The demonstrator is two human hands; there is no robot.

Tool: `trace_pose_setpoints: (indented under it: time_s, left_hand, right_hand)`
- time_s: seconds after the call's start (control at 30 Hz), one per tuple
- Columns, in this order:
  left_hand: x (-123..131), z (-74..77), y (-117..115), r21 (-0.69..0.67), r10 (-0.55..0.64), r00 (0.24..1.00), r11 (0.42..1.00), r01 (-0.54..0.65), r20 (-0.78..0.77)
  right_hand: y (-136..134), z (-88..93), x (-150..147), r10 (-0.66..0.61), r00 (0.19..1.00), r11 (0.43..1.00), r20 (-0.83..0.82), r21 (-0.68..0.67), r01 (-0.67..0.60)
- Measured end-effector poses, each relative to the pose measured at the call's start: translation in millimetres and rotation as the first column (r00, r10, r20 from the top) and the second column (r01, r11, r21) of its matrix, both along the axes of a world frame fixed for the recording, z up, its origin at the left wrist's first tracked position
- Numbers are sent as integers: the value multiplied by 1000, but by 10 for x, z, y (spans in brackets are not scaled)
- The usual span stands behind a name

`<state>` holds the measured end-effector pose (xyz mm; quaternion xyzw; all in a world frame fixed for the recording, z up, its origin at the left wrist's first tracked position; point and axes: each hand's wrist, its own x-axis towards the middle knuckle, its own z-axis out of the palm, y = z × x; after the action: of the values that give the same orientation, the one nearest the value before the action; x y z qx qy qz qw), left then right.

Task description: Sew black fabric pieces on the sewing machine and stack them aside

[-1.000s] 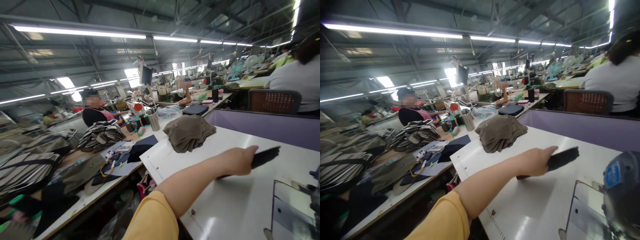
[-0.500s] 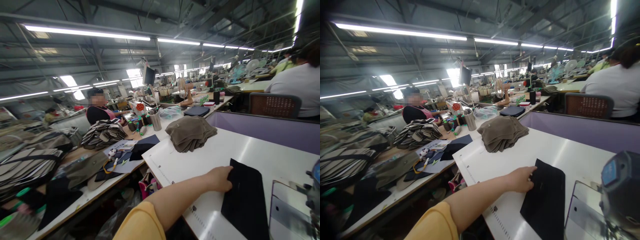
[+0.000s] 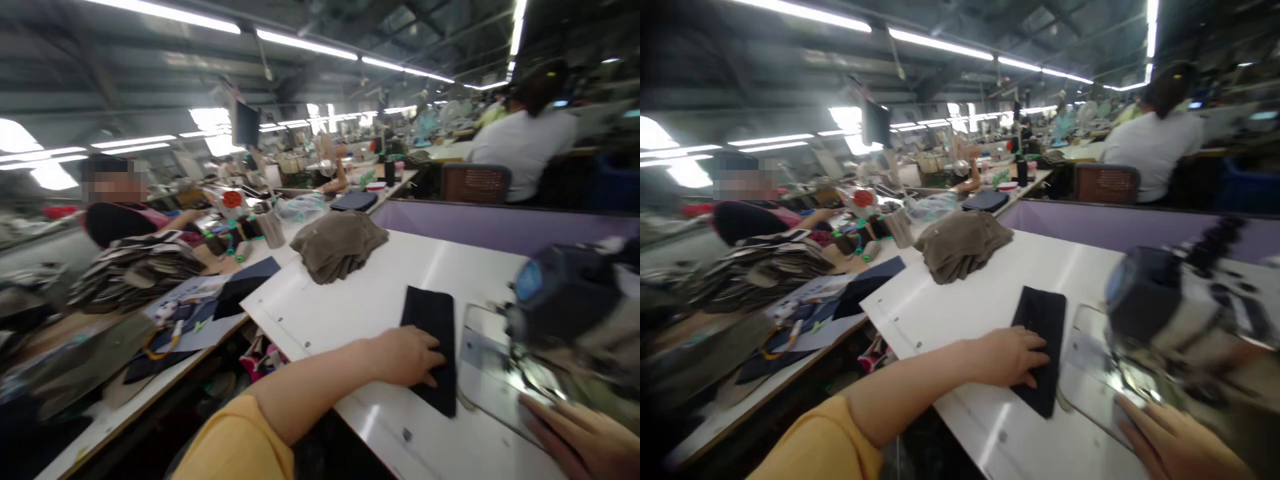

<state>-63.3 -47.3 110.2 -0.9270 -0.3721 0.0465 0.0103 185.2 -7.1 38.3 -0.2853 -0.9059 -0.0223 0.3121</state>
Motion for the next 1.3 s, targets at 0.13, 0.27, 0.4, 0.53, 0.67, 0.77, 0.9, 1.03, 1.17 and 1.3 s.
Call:
trace_pose_setpoints:
  time_s: [0.13, 0.27, 0.4, 0.53, 0.67, 0.77, 0.9, 1.03, 1.17, 1.3]
  left_hand:
    - [108, -120, 81, -5, 22, 993, 1000, -21, 119]
    - [223, -246, 256, -1, 23, 992, 1000, -23, 122]
    - [363, -254, 354, 16, -17, 994, 1000, 15, 111]
    - [506, -243, 459, 17, -65, 994, 998, 64, 84]
    - [578, -247, 547, 9, -91, 992, 996, 91, 92]
    - [573, -257, 575, 12, -88, 989, 996, 88, 121]
    - [551, -299, 583, 31, -79, 981, 997, 75, 179]
    - [536, -353, 591, 47, -82, 971, 996, 73, 225]
    - [516, -390, 609, 52, -97, 961, 995, 86, 261]
    - [502, -407, 616, 58, -110, 951, 994, 97, 288]
  right_hand:
    - [-241, 259, 130, -117, 931, 968, 346, -170, 185]
    - [-179, 412, 39, -132, 884, 937, 450, -235, 259]
    - [-184, 431, 45, -135, 889, 942, 438, -222, 253]
    - [-201, 406, 80, -97, 913, 960, 396, -204, 190]
    - [-195, 382, 90, -80, 919, 969, 386, -187, 163]
    - [-199, 378, 82, -87, 914, 967, 396, -186, 172]
    - [-196, 386, 69, -106, 910, 961, 402, -192, 197]
    - [-185, 402, 72, -104, 928, 954, 358, -228, 195]
    - [-183, 415, 80, -119, 939, 940, 324, -269, 212]
    - [-186, 429, 88, -110, 944, 939, 312, -278, 202]
